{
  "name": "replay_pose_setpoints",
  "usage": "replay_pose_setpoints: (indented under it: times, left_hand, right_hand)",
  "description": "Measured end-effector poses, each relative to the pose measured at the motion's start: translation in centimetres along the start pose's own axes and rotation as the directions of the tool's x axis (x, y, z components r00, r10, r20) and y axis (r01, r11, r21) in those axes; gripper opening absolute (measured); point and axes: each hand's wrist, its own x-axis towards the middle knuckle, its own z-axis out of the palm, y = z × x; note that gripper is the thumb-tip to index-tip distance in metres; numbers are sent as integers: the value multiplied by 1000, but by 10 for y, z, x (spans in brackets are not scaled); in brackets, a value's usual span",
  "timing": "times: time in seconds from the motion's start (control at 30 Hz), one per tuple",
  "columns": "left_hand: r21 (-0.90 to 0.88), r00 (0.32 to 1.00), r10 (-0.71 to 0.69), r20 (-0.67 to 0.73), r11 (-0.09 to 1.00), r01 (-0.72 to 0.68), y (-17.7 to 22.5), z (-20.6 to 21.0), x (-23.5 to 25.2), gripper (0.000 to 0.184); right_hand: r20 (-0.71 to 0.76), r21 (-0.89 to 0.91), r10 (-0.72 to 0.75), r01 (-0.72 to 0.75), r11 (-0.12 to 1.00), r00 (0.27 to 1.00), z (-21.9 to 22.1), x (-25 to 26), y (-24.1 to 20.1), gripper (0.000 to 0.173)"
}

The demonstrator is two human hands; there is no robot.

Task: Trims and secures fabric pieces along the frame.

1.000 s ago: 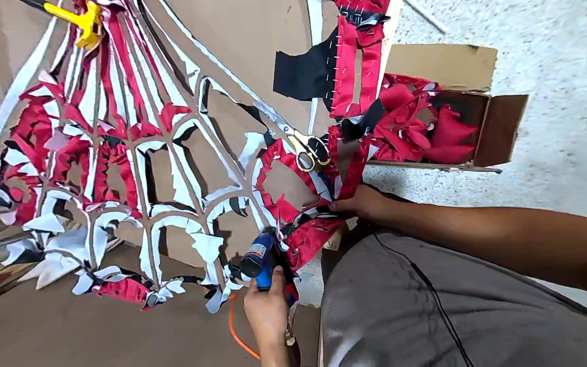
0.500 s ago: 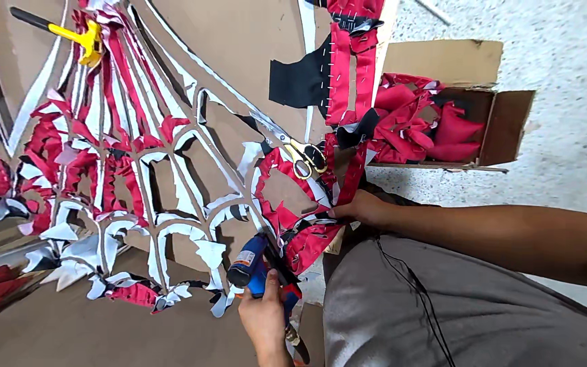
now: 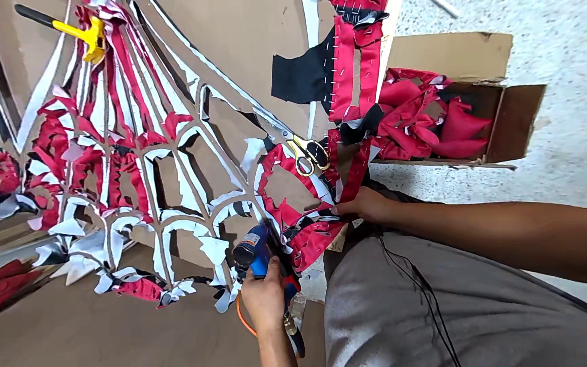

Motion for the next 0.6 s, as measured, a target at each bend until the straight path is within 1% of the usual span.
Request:
replay_pose_setpoints:
  times: [0.13,0.37,0.5,0.6]
  left_hand:
    - [-19,1000,7,-16,1000,-7,6,2,4,22]
    - [-32,1000,-1,14,999,1,26,-1,20,22]
    - [-4,1000,9,10,1000,-9,38,-1,31,22]
    - [16,999,31,9,999,-32,47,0,42,24]
  right_hand:
    - [4,2,0,0,1000,1000,0,1,1,24]
    - [-4,2,7,-7,1000,1000,0,2,2,26]
    - [0,-17,11,-11,1000,1000,-2,2,3,25]
    - [-12,14,21,-21,1000,1000,0,2,2,25]
